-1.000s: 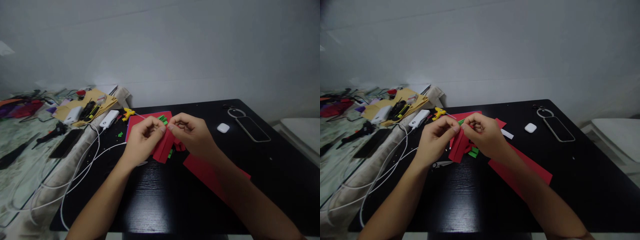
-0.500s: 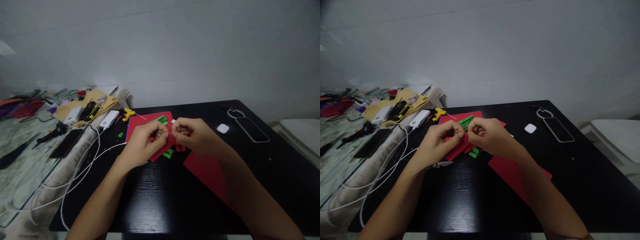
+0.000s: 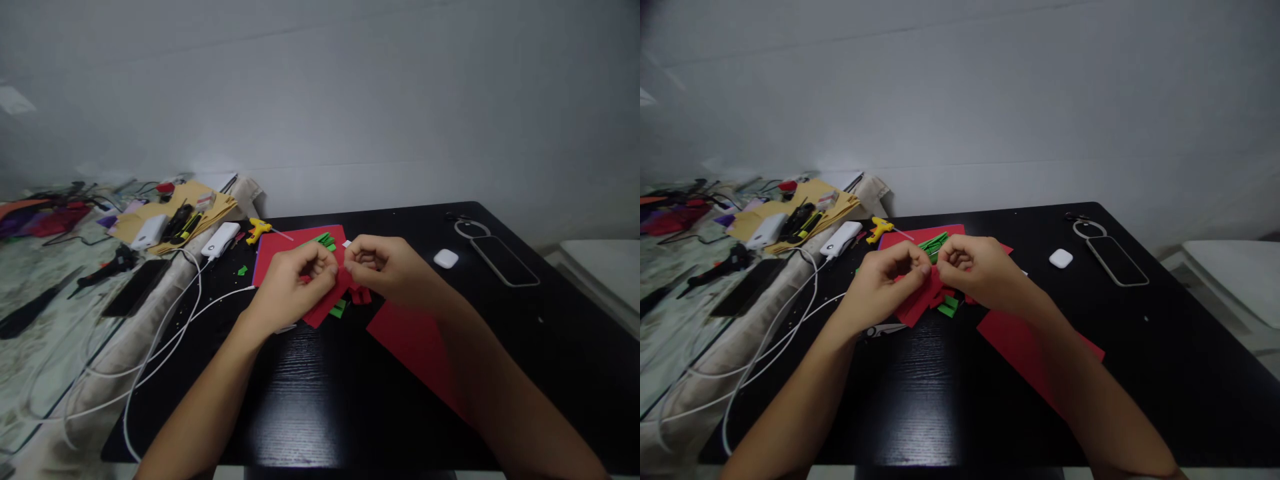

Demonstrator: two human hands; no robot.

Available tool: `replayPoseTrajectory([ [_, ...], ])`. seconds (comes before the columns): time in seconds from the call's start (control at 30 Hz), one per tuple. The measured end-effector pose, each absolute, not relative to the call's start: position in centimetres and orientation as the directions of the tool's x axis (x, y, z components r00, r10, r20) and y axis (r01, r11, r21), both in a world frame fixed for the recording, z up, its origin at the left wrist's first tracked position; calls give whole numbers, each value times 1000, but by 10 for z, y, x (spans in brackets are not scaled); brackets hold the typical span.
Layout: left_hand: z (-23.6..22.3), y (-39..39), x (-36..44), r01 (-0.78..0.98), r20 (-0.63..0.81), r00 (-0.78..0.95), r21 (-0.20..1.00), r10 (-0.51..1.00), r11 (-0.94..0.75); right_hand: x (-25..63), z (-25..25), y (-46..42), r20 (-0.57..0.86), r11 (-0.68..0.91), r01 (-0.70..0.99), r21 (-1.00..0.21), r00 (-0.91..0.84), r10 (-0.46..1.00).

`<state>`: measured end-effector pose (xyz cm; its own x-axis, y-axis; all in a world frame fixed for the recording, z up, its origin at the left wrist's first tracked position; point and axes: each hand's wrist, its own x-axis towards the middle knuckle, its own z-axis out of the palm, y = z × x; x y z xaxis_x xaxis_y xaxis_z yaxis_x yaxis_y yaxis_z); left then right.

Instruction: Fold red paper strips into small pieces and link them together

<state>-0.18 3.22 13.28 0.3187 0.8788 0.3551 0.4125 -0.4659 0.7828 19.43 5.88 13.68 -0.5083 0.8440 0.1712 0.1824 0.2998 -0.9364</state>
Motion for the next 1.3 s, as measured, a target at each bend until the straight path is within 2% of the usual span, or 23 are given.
replayPoseTrajectory([
  [0.27,135,33,-4,407,317,352,795,880,-450,196,137,59,182,350,247,-903,-517,836],
  [0.97,131,35,-4,368,306,306,835,901,-409,201,140,63,200,351,256,-901,-471,859],
  [1.13,130,36,-4,346,338,269,840,902,-418,198,137,63,241,353,205,-913,-428,871],
  [1.3,130,37,0,294,360,131,876,924,-383,194,132,66,263,315,80,-946,-381,886],
])
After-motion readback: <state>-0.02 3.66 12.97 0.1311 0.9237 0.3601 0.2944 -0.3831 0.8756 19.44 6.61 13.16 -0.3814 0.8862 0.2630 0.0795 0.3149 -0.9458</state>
